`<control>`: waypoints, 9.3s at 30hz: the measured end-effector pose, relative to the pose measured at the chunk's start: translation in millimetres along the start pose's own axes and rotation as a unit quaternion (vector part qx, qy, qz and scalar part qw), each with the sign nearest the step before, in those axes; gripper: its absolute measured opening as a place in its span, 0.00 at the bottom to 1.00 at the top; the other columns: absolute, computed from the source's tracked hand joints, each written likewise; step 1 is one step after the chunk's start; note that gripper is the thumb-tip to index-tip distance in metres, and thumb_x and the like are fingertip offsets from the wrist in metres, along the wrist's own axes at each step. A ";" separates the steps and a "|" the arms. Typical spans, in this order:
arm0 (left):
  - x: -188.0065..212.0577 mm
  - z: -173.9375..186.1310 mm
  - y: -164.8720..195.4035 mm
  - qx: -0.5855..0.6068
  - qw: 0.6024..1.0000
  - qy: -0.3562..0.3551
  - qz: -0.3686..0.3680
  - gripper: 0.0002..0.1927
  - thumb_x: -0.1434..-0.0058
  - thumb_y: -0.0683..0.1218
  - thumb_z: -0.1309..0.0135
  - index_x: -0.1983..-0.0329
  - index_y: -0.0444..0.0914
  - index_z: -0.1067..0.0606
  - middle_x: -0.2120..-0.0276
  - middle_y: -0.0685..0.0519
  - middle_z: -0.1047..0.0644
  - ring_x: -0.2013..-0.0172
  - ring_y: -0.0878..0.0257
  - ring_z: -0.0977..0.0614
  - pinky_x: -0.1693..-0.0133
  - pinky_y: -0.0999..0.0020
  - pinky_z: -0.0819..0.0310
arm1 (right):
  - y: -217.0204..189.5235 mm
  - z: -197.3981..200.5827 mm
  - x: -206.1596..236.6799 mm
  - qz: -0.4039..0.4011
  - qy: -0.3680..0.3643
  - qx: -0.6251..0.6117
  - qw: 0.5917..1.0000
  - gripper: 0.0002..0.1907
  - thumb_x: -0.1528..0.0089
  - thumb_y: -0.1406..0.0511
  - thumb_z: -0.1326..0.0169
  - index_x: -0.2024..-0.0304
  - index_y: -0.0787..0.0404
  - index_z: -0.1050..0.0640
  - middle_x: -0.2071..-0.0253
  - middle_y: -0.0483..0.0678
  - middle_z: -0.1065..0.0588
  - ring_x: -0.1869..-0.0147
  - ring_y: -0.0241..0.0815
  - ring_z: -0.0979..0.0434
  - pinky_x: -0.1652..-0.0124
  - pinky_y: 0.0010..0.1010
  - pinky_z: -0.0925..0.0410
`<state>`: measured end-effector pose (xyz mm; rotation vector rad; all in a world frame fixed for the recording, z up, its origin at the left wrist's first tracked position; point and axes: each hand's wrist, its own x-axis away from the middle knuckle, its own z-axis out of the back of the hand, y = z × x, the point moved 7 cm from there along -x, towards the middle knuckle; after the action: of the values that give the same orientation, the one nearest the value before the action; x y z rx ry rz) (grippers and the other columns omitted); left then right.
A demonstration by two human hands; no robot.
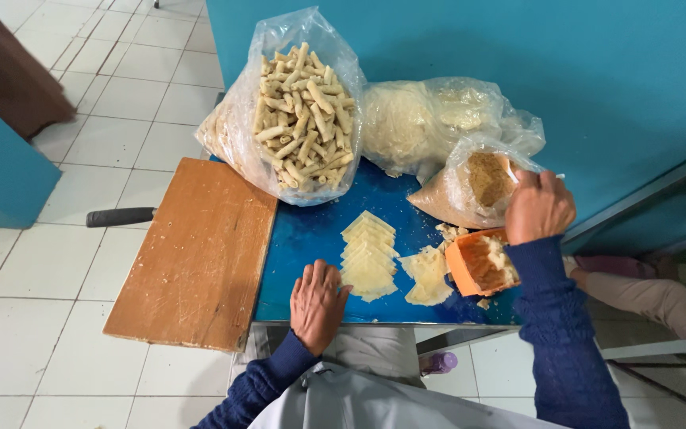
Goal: The person sits at a small blue table and folds thin dough pieces by hand into diamond shapes, pressing each fold closed and arranging the finished pieces in a herringbone pattern on the table. They occasionally use a spoon to scoop brown sugar from a plastic bag and add filling from an orange container while working through the dough pieces one at a time.
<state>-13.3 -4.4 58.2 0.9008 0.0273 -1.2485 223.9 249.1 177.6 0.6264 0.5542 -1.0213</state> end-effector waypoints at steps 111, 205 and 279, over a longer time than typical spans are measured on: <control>-0.1 -27.0 5.5 0.180 0.977 -0.100 -0.048 0.17 0.42 0.38 0.43 0.50 0.32 0.28 0.54 0.42 0.25 0.52 0.42 0.25 0.52 0.54 0.29 | -142.3 43.4 152.6 0.046 -0.100 -0.351 0.930 0.13 0.42 0.68 0.39 0.54 0.58 0.22 0.60 0.48 0.25 0.55 0.52 0.27 0.55 0.43 0.35; 7.0 -12.9 25.2 0.043 0.986 -0.051 -0.152 0.20 0.41 0.39 0.44 0.45 0.32 0.27 0.46 0.42 0.30 0.48 0.47 0.26 0.52 0.59 0.26 | -180.7 27.9 143.2 0.162 -0.073 -0.236 0.955 0.24 0.40 0.69 0.46 0.40 0.51 0.23 0.41 0.46 0.30 0.42 0.50 0.31 0.48 0.44 0.37; -259.4 191.0 -72.2 0.007 0.984 0.134 0.118 0.23 0.41 0.51 0.42 0.49 0.33 0.35 0.51 0.38 0.26 0.53 0.39 0.22 0.54 0.45 0.27 | -305.4 119.3 -203.8 0.171 -0.090 -0.566 0.801 0.14 0.31 0.63 0.47 0.44 0.56 0.19 0.48 0.52 0.19 0.50 0.45 0.17 0.48 0.37 0.27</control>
<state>-251.0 86.6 268.3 1.0480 0.1213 -0.9043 -120.2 171.1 334.2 -0.4394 0.7319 -0.2596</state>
